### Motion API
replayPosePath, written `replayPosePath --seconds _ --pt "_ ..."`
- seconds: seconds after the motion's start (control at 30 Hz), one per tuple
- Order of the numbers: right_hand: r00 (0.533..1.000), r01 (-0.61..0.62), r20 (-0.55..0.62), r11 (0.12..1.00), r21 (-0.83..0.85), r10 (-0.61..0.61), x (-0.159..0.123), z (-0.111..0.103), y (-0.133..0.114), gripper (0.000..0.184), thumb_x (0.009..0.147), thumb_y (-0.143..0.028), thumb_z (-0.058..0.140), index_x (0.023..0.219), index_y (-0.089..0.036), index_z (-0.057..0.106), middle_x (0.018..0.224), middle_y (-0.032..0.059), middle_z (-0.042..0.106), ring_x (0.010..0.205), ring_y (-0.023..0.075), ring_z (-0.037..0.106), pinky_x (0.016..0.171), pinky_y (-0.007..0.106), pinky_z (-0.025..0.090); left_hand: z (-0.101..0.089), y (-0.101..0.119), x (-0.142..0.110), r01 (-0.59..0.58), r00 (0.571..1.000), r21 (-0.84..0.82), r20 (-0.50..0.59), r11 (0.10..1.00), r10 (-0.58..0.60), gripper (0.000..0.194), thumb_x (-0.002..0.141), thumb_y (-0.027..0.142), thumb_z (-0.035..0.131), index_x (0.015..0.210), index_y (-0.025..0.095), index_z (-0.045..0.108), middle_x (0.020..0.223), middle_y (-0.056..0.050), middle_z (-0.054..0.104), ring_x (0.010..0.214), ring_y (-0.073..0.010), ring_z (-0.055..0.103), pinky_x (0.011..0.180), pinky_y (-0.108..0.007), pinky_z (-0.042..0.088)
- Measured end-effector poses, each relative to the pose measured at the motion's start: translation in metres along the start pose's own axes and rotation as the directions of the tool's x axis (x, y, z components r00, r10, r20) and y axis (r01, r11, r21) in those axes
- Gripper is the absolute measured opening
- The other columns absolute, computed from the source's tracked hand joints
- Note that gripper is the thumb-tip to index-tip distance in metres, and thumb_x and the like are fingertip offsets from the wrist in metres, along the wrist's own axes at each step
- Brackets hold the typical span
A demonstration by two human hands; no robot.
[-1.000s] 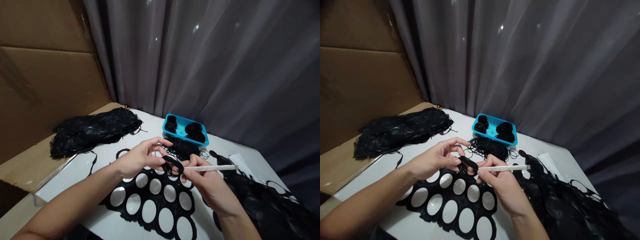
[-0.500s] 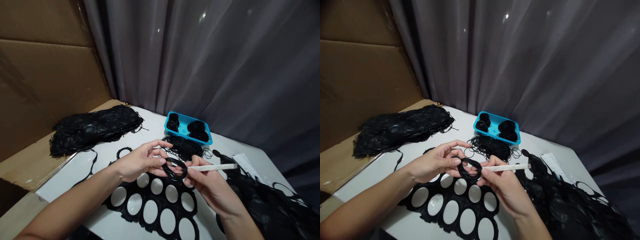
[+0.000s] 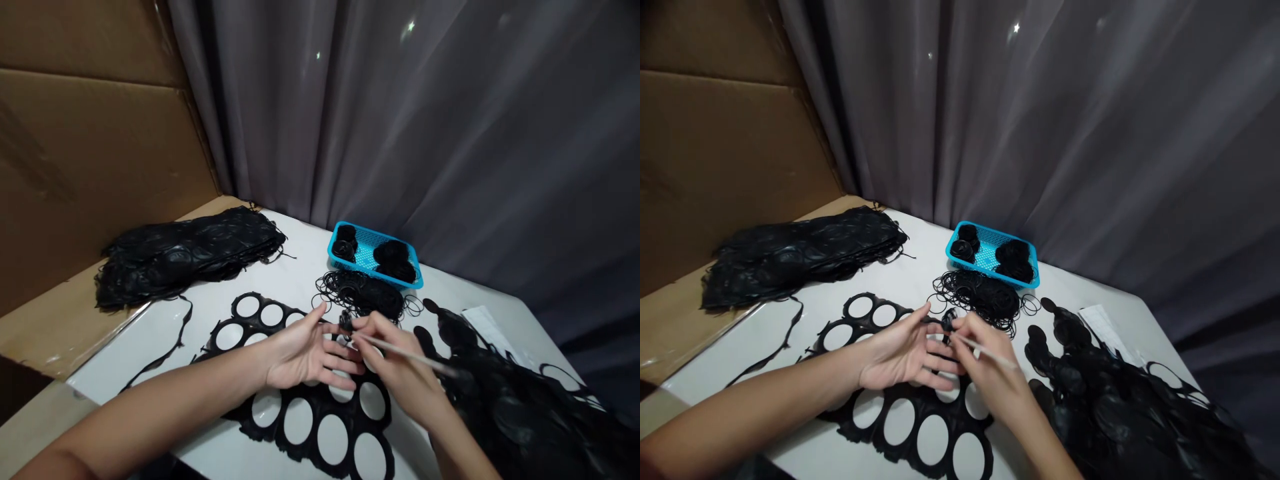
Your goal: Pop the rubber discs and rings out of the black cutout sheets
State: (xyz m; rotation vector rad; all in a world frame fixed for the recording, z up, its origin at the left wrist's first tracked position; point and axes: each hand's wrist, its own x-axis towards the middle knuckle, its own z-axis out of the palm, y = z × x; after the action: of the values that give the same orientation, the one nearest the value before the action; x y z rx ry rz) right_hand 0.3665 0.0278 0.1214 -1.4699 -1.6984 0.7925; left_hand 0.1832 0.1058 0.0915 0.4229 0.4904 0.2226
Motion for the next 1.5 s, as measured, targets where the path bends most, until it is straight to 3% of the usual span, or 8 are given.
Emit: replayPosePath --seconds 0.13,0.4,0.97,1.07,1.17,1.27,1.4,1.5 --pt "0.882 0.466 0.130 0.792 -0.395 -0.454 -0.009 0.015 0.000 0.020 0.099 -0.012 0.048 0.094 -0.023 0.065 0.109 0.0047 0.074 0.105 0.0208 0.064 0.084 0.034 0.048 0.001 0.003 0.000 -0.133 0.990 -0.108 0.037 0.985 0.138 0.068 0.099 0.068 0.036 0.128 0.009 0.049 0.104 -0.015 0.068 0.087 -0.0243 0.071 0.089 -0.042 0.049" --pt "0.696 0.585 0.154 0.430 -0.688 -0.701 -0.017 0.015 -0.023 0.027 0.096 -0.005 0.048 0.079 -0.019 0.063 0.118 0.0096 0.074 0.092 0.0238 0.060 0.079 0.039 0.041 0.017 0.019 -0.021 -0.302 0.901 -0.152 0.277 0.941 0.334 0.077 0.099 0.071 0.031 0.141 0.008 0.045 0.139 -0.025 0.055 0.132 -0.0376 0.052 0.112 -0.051 0.031" --pt "0.669 0.599 0.162 0.397 -0.695 -0.725 -0.014 0.017 -0.019 0.026 0.093 -0.002 0.049 0.076 -0.017 0.062 0.119 0.0122 0.074 0.088 0.0254 0.061 0.076 0.041 0.042 0.018 0.023 -0.030 -0.346 0.870 -0.091 0.342 0.934 0.356 0.084 0.096 0.076 0.032 0.143 0.008 0.048 0.144 -0.022 0.052 0.141 -0.0347 0.041 0.115 -0.047 0.028" --pt "0.677 0.601 0.120 0.451 -0.660 -0.726 -0.016 0.022 -0.015 0.025 0.094 -0.003 0.048 0.080 -0.018 0.063 0.119 0.0112 0.073 0.092 0.0252 0.061 0.078 0.041 0.042 0.019 0.024 -0.029 -0.355 0.871 -0.061 0.341 0.933 0.353 0.085 0.094 0.078 0.032 0.143 0.010 0.049 0.145 -0.021 0.051 0.142 -0.0338 0.040 0.114 -0.046 0.030" --pt "0.813 0.495 -0.044 0.729 -0.472 -0.581 -0.017 0.024 -0.010 0.022 0.098 -0.011 0.048 0.092 -0.021 0.066 0.110 0.0076 0.074 0.098 0.0236 0.062 0.084 0.038 0.043 0.012 0.023 -0.026 -0.353 0.923 0.151 0.216 0.923 0.318 0.081 0.093 0.078 0.035 0.142 0.015 0.051 0.145 -0.018 0.052 0.140 -0.0337 0.041 0.111 -0.047 0.033" --pt "0.988 0.145 -0.056 0.989 -0.021 -0.146 -0.012 0.018 -0.005 0.014 0.097 -0.029 0.056 0.087 -0.023 0.065 0.098 0.0055 0.072 0.099 0.0233 0.064 0.084 0.035 0.047 -0.005 0.020 -0.025 -0.280 0.942 0.585 0.014 0.761 0.336 0.059 0.094 0.066 0.052 0.136 0.024 0.057 0.142 -0.010 0.056 0.136 -0.0290 0.045 0.110 -0.044 0.034" --pt "0.952 -0.305 0.120 0.857 0.415 0.281 0.011 0.000 0.013 0.034 0.083 -0.046 0.074 0.073 -0.022 0.053 0.087 0.0042 0.071 0.087 0.0230 0.065 0.075 0.032 0.049 -0.034 0.020 -0.029 -0.228 0.877 0.867 -0.015 0.443 0.480 0.038 0.092 0.047 0.064 0.122 0.024 0.066 0.129 -0.006 0.064 0.122 -0.0250 0.057 0.105 -0.037 0.041" --pt "0.944 -0.318 0.077 0.818 0.479 0.322 0.046 -0.020 0.038 0.042 0.074 -0.048 0.081 0.070 -0.022 0.048 0.078 0.0042 0.069 0.085 0.0239 0.066 0.072 0.032 0.047 -0.049 0.030 -0.035 -0.252 0.805 0.903 -0.004 0.347 0.594 0.031 0.093 0.043 0.061 0.114 0.021 0.068 0.118 -0.007 0.067 0.110 -0.0244 0.061 0.097 -0.034 0.045"
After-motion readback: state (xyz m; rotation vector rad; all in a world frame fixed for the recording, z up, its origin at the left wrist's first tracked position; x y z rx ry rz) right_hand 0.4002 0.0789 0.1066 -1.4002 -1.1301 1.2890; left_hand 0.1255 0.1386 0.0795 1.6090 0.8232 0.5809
